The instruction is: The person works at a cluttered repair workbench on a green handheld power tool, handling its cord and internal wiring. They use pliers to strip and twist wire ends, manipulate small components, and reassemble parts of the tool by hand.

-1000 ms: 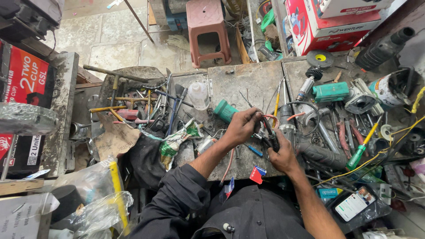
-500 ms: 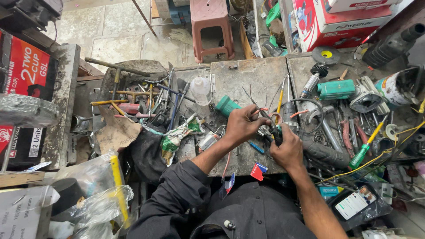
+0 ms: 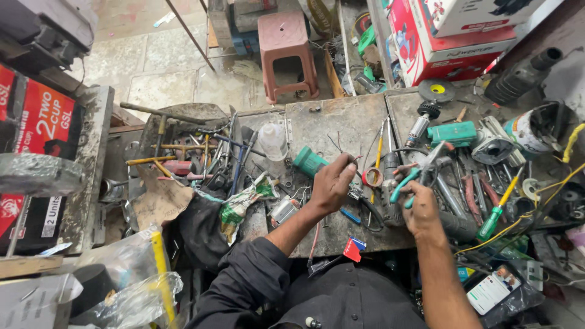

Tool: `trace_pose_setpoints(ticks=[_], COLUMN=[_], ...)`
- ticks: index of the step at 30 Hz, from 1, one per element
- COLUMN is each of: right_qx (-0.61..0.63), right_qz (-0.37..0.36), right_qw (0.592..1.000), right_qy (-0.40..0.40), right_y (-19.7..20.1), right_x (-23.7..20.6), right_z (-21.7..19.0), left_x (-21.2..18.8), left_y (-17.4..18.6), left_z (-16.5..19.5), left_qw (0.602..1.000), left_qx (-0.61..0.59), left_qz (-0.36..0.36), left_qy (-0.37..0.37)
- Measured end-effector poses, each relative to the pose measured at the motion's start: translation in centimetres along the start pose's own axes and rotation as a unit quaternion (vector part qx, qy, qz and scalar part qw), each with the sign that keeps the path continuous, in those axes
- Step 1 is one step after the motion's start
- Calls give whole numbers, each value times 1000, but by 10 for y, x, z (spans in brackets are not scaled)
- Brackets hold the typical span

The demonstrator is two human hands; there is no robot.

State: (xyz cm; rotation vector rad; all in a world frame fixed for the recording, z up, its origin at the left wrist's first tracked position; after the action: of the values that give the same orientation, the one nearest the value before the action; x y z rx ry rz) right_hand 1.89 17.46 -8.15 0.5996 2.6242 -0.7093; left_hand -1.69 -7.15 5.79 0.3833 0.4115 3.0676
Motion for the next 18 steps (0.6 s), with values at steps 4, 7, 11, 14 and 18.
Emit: trace_pose_setpoints(ticks=[4, 7, 11, 14, 18], right_qx=[-59, -161, -241, -350, -474], right_qz=[-62, -25, -95, -104, -78], right_qw=[996, 987, 965, 924, 852], right_qy=[-32, -3, 48, 115, 209], right_y=[-2, -2, -27, -39, -57], right_x=[-12, -22, -41, -54, -72], right_z=[9, 6, 9, 9, -5], left_x=[-1, 1, 4, 6, 8], left_y=[-18, -27, -30, -27, -23], left_z=[-18, -19, -38, -45, -47], left_qw=[994, 976, 970, 968, 964], left_qx=[-79, -195, -208, -218, -234], left_qz=[-64, -93, -101, -94, -73], left_qy=[47, 22, 75, 85, 108])
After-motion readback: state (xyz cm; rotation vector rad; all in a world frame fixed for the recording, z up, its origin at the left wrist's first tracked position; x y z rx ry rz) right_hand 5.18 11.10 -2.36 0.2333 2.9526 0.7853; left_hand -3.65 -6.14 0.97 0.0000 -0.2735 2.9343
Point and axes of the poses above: each hand's wrist, its own x-axis towards the middle knuckle, its own y-axis out of the back of the hand, z = x × y, the point moved 9 cm from there along x, towards the middle knuckle, and after that the axes turned 8 degrees about z, right-handed, at the moved point
